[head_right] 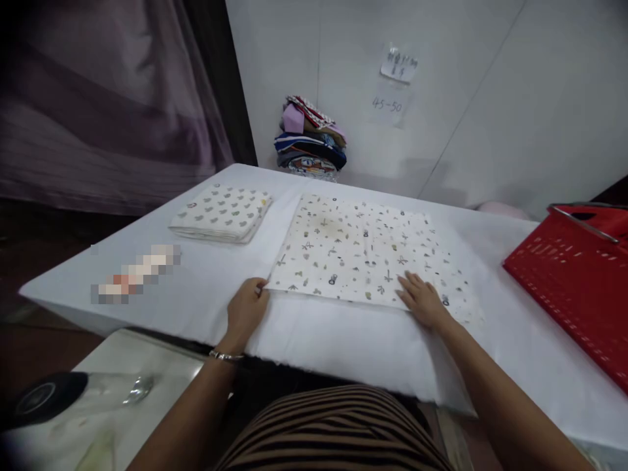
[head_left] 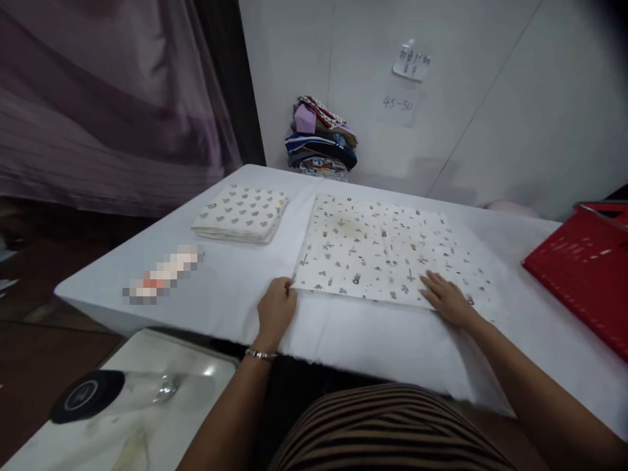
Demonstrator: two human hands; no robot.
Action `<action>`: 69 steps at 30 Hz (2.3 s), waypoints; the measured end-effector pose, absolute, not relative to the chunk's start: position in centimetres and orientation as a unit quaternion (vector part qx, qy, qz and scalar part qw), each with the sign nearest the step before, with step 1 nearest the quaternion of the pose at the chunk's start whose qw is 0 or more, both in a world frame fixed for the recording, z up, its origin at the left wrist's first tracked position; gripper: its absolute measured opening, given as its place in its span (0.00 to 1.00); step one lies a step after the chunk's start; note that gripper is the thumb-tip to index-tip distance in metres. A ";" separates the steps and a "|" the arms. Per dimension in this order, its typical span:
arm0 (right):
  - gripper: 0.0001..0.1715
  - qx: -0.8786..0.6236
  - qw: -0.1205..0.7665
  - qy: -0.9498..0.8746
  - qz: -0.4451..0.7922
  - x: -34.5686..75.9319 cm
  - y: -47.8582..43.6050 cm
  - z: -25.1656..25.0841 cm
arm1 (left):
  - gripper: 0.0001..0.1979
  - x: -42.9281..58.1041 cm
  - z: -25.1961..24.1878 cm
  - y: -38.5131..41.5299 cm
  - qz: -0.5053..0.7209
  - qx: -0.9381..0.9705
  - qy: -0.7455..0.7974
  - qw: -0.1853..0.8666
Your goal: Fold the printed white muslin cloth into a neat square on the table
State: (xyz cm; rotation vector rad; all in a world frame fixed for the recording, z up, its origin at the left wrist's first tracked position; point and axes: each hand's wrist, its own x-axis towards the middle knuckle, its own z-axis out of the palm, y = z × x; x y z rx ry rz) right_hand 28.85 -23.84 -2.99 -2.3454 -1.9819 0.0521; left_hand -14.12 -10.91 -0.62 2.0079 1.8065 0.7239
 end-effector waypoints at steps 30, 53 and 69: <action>0.15 -0.549 0.276 -0.789 0.002 17.2 -20.2 -1.5 | 0.11 -6.3 -0.6 -11.6 0.206 0.910 0.351 0.075; 0.15 -0.532 0.302 -0.789 -0.055 17.0 -19.8 -2.5 | 0.10 -5.0 -0.1 -12.8 0.210 0.931 0.298 0.000; 0.15 -0.536 0.298 -0.788 -0.053 17.1 -19.7 -2.7 | 0.11 -2.8 -0.2 -13.2 0.167 0.943 0.289 -0.004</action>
